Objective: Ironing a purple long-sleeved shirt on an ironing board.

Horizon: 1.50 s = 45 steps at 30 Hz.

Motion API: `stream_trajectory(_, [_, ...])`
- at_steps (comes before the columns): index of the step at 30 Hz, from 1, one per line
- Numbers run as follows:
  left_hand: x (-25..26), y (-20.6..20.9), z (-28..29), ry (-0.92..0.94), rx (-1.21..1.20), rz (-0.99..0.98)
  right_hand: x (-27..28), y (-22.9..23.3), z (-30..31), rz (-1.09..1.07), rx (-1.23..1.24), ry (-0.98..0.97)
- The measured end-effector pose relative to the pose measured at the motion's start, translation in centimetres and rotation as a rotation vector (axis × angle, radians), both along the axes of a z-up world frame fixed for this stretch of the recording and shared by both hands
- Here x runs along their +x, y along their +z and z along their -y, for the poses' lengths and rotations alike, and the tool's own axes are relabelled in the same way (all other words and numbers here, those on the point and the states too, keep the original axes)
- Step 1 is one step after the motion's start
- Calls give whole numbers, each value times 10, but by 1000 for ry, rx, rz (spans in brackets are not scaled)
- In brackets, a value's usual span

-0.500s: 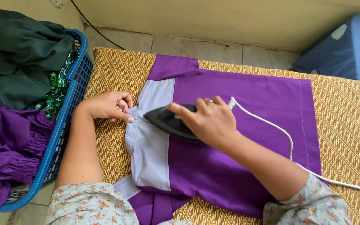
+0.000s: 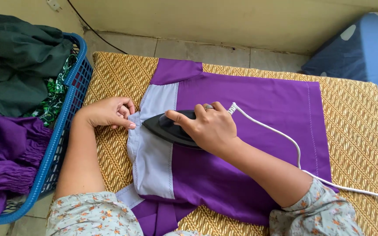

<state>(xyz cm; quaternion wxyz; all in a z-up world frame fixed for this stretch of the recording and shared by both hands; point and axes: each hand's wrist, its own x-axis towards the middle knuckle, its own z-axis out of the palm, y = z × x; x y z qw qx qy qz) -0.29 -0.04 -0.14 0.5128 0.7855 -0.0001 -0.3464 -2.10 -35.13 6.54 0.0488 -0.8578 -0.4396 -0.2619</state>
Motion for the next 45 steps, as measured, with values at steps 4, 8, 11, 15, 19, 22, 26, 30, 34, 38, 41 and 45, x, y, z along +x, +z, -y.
stream_trajectory(4, [0,-1,-1,-4,-3,5,-8,5,12,-28,-23,0])
stream_trajectory(8, [-1,2,1,6,1,-7,-18,12,35,-32,-40,-27])
stream_trajectory(11, [-2,-1,1,-3,-7,9,-25,14,54,25,-41,-81])
stream_trajectory(15, [-1,4,12,-1,110,47,-36,18,77,46,-70,-201])
stream_trajectory(19, [-13,33,65,68,735,583,-46,18,96,85,-78,-341])
stream_trajectory(22, [-24,46,125,235,711,777,-47,14,104,118,-79,-430])
stream_trajectory(26, [-33,-3,171,116,477,1023,-37,10,102,144,-83,-491])
stream_trajectory(30, [-42,-22,189,-164,628,1030,-20,5,99,169,-59,-514])
stream_trajectory(34, [-41,-26,188,-269,776,970,1,-2,91,191,-58,-567])
stream_trajectory(38, [-42,-27,185,-271,762,987,11,-7,86,214,-74,-611])
stream_trajectory(41, [-41,-28,184,-281,744,1004,6,-6,91,158,-89,-610])
stream_trajectory(45, [-40,-28,184,-285,745,987,-21,0,101,87,-80,-581])
